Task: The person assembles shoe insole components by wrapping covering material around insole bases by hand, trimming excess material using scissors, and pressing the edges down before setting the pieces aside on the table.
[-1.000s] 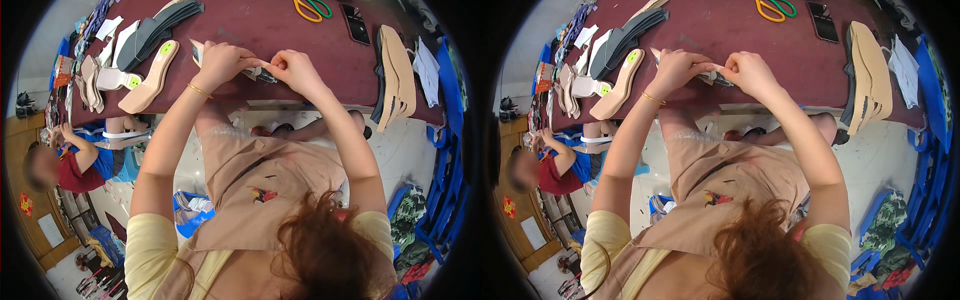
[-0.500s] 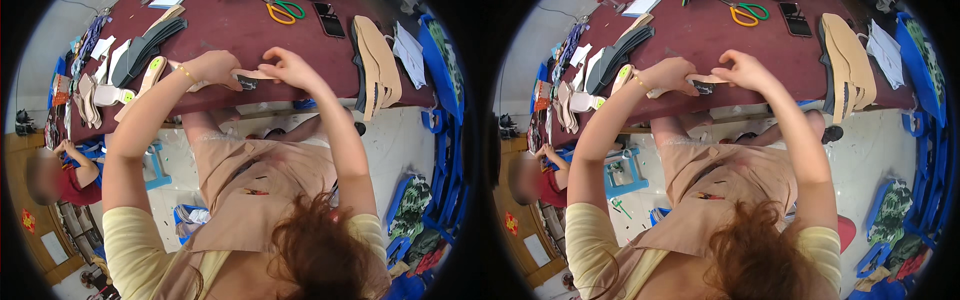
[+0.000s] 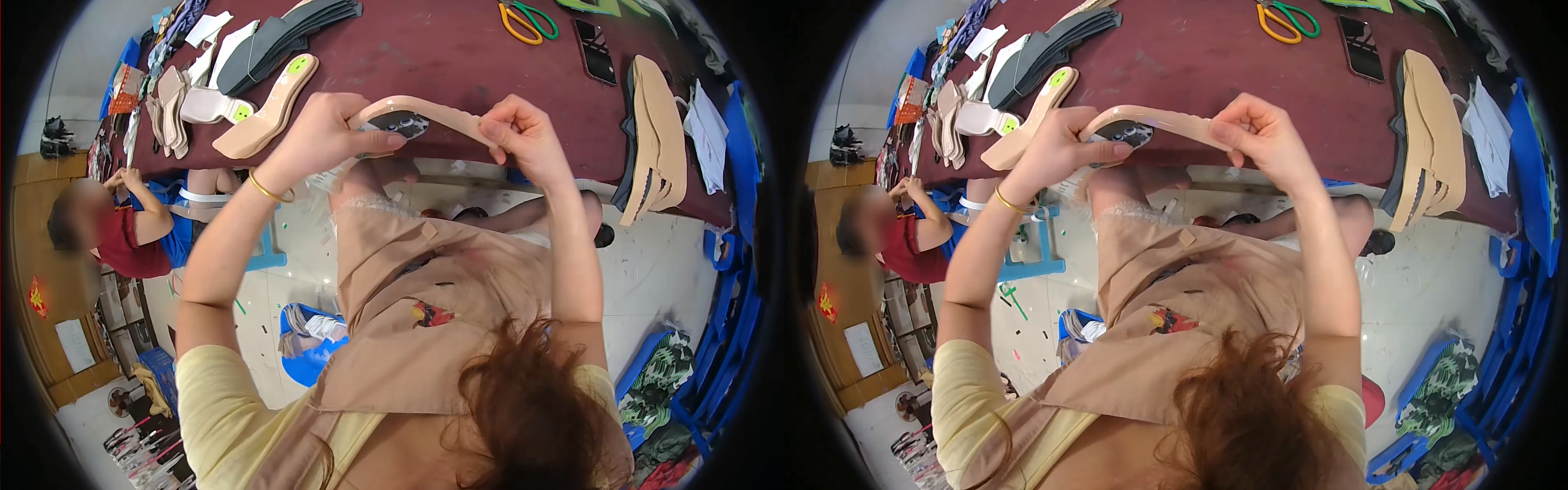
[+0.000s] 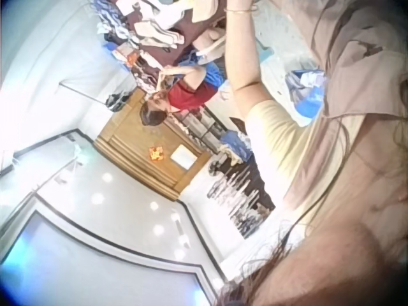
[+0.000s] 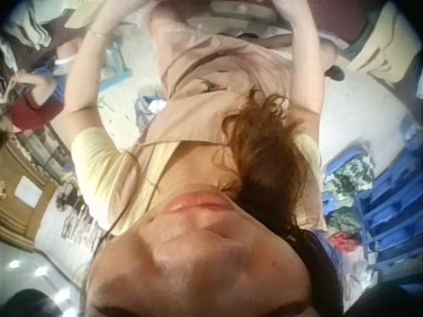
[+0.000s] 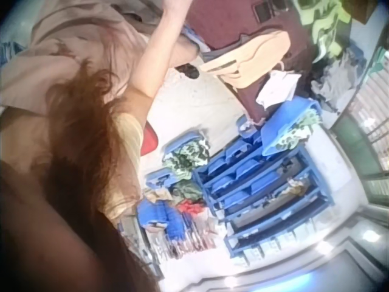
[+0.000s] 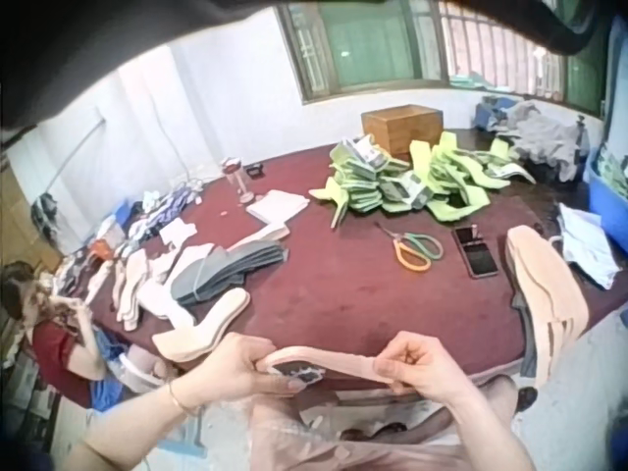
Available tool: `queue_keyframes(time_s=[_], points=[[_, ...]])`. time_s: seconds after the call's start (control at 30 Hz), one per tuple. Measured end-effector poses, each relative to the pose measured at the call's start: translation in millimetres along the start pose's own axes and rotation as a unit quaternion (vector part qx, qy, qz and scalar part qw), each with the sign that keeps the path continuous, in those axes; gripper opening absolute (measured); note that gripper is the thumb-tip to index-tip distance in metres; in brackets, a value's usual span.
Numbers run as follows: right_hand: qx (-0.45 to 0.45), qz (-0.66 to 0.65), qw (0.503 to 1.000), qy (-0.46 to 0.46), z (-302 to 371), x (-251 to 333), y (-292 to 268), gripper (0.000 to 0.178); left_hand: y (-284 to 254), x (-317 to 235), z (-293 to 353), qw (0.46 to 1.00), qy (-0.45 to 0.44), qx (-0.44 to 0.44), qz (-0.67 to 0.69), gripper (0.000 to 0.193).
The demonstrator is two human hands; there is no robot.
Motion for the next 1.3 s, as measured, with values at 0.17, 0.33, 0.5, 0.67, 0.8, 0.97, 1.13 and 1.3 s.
queue_keyframes(time_s=[0.17,0.33,0.5,0.67,0.8,0.97,1.13,1.3], points=[[-0.045,-0.072,0.996,0.005,-2,-43,28,0.012,30,5,16,0.966,-0.059,-0.044,0.247,0.03],[-0.068,-0.137,0.988,-0.014,-5,-65,62,0.015,50,8,23,0.918,-0.096,-0.115,0.368,0.028],[-0.09,-0.166,0.982,-0.025,-12,-67,75,0.019,73,15,25,0.832,-0.144,-0.139,0.518,0.025],[-0.112,-0.157,0.981,0.033,-15,-63,75,0.022,80,16,23,0.806,-0.173,-0.149,0.547,0.024],[-0.088,-0.038,0.994,0.052,-28,-47,73,0.018,86,20,15,0.802,-0.149,-0.152,0.558,0.027],[-0.061,0.005,0.988,0.143,-42,-44,65,0.015,78,23,7,0.827,-0.134,-0.124,0.531,0.029],[0.056,0.481,0.875,-0.017,-131,-16,-12,0.032,83,47,12,0.803,-0.215,-0.06,0.553,0.035],[-0.248,0.79,0.554,-0.088,-182,12,-202,0.037,86,41,13,0.561,-0.245,0.057,0.788,0.044]])
Point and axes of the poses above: each hand's wrist, its own z-axis away from the middle knuckle, its own y-axis out of the palm, x = y × z, the point moved 4 cm from there along -z, towards the middle knuckle, and after that the axes turned 15 degrees about -z, right-handed, at the moved point
